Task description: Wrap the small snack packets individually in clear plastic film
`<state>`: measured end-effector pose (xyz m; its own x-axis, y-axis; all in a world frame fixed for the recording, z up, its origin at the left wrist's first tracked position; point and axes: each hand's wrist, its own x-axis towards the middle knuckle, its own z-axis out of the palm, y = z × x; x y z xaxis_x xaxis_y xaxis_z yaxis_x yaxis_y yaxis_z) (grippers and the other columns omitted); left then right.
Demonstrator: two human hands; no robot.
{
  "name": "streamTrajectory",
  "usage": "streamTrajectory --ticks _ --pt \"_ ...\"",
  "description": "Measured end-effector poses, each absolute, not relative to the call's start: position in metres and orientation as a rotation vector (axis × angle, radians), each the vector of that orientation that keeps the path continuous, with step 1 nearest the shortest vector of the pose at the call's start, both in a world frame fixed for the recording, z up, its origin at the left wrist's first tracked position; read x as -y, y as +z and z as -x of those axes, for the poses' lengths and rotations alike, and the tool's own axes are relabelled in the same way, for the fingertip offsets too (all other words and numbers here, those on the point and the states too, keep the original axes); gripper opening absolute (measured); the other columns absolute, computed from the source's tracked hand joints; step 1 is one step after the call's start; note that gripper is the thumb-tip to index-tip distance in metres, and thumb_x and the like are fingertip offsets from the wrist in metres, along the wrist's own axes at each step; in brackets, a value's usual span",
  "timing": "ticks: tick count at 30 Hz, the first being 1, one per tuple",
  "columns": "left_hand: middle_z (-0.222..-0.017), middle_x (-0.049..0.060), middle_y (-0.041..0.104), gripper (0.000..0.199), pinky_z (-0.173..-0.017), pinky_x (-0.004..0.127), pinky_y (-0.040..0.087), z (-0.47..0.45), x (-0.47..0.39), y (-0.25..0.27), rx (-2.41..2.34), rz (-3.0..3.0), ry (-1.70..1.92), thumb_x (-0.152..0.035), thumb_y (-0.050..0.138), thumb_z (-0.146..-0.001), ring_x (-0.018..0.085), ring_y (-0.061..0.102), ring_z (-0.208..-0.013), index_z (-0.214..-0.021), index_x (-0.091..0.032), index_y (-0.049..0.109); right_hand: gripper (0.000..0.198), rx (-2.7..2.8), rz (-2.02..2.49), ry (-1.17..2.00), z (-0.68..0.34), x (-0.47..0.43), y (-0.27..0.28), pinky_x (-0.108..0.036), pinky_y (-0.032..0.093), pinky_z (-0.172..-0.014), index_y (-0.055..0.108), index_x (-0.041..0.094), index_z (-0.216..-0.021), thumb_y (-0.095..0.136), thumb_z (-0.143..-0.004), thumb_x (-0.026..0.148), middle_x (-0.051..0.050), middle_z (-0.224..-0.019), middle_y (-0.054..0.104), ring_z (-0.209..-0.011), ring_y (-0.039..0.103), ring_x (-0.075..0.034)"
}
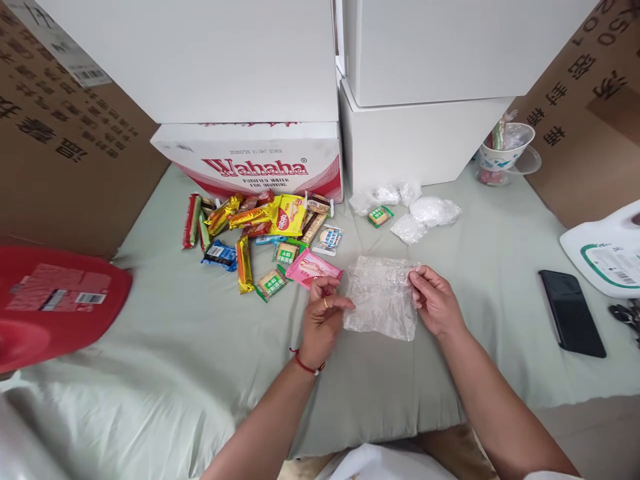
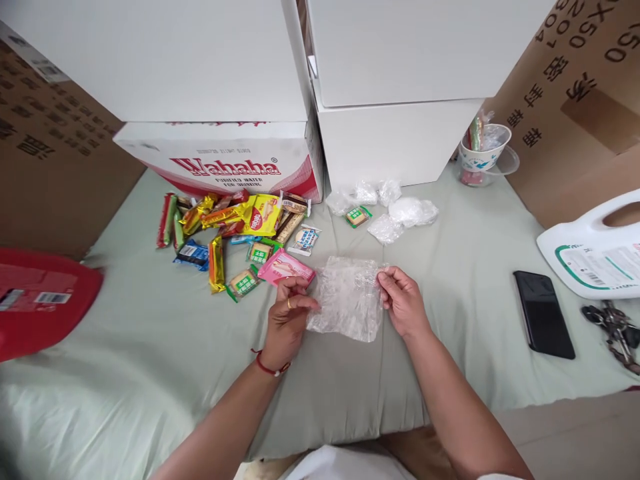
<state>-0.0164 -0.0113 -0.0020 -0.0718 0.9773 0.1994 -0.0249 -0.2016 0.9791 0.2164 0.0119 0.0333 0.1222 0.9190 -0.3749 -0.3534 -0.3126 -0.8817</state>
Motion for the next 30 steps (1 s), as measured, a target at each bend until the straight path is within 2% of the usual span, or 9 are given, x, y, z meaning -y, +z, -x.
streamTrajectory --ticks 4,7,10,13,15,21,27,30 --pt "-0.107 0.005 0.05 0.019 -0.068 0.027 0.043 0.014 0.014 0.001 -1.085 -1.116 1.45 -0.018 0.07 -0.076 0.018 0.049 -0.093 -0.09 -0.027 0.08 0.035 0.626 1.257 1.279 -0.216 -0.013 0.033 -0.017 0.032 -0.043 0.071 0.021 -0.082 0.092 -0.068 0.045 0.003 -0.076 0.059 -0.054 0.042 -0.005" --pt "-0.087 0.003 0.052 0.009 -0.059 0.025 0.037 0.012 0.018 0.007 -0.987 -0.981 1.354 -0.028 0.07 -0.079 0.013 0.043 -0.073 -0.084 -0.022 0.075 0.022 0.792 1.207 1.172 -0.215 -0.006 0.036 -0.019 0.037 -0.046 0.074 0.024 -0.086 0.084 -0.079 0.042 0.002 -0.078 0.059 -0.056 0.045 -0.007" --pt "-0.073 0.0 0.05 0.032 -0.049 0.022 0.025 0.009 0.02 0.015 -0.921 -0.843 1.122 -0.048 0.068 -0.087 0.009 0.036 -0.06 -0.08 -0.017 0.07 0.006 1.248 1.159 0.996 -0.209 0.006 0.044 -0.022 0.041 -0.051 0.076 0.028 -0.095 0.071 -0.093 0.031 0.0 -0.086 0.062 -0.062 0.051 -0.009" --pt "-0.074 0.0 0.053 0.054 -0.043 0.019 0.019 0.007 0.016 0.023 -0.908 -0.735 1.006 -0.071 0.063 -0.086 0.008 0.037 -0.056 -0.086 -0.017 0.067 0.022 1.786 1.043 0.745 -0.197 0.017 0.054 -0.025 0.048 -0.061 0.075 0.028 -0.108 0.062 -0.096 0.014 -0.003 -0.093 0.066 -0.074 0.06 -0.013" --pt "-0.076 0.001 0.055 0.062 -0.04 0.019 0.017 0.006 0.013 0.025 -0.894 -0.65 1.0 -0.079 0.062 -0.082 0.008 0.039 -0.054 -0.089 -0.017 0.065 0.029 2.016 0.921 0.617 -0.187 0.023 0.058 -0.027 0.05 -0.067 0.072 0.026 -0.115 0.058 -0.096 0.008 -0.005 -0.094 0.066 -0.08 0.062 -0.015" --pt "-0.074 -0.001 0.057 0.058 -0.04 0.02 0.025 0.008 0.005 0.023 -0.852 -0.466 1.123 -0.074 0.071 -0.079 0.008 0.044 -0.053 -0.093 -0.018 0.065 0.029 2.27 0.708 0.533 -0.17 0.036 0.045 -0.029 0.048 -0.068 0.065 0.02 -0.12 0.051 -0.098 0.006 -0.007 -0.093 0.063 -0.08 0.055 -0.017" --pt "-0.068 -0.003 0.052 0.049 -0.054 0.023 0.035 0.006 0.009 0.021 -0.856 -0.678 1.16 -0.064 0.076 -0.081 0.008 0.041 -0.058 -0.081 -0.018 0.061 0.024 2.354 0.738 0.559 -0.17 0.041 0.04 -0.031 0.051 -0.07 0.065 0.022 -0.112 0.05 -0.098 0.01 -0.007 -0.096 0.065 -0.08 0.054 -0.019" --pt "-0.065 -0.004 0.048 0.046 -0.057 0.024 0.033 0.005 0.013 0.02 -0.918 -0.867 1.21 -0.06 0.075 -0.083 0.009 0.037 -0.059 -0.075 -0.018 0.059 0.018 2.304 0.824 0.704 -0.17 0.045 0.043 -0.035 0.053 -0.077 0.065 0.024 -0.111 0.053 -0.099 0.018 -0.008 -0.101 0.066 -0.086 0.058 -0.021"
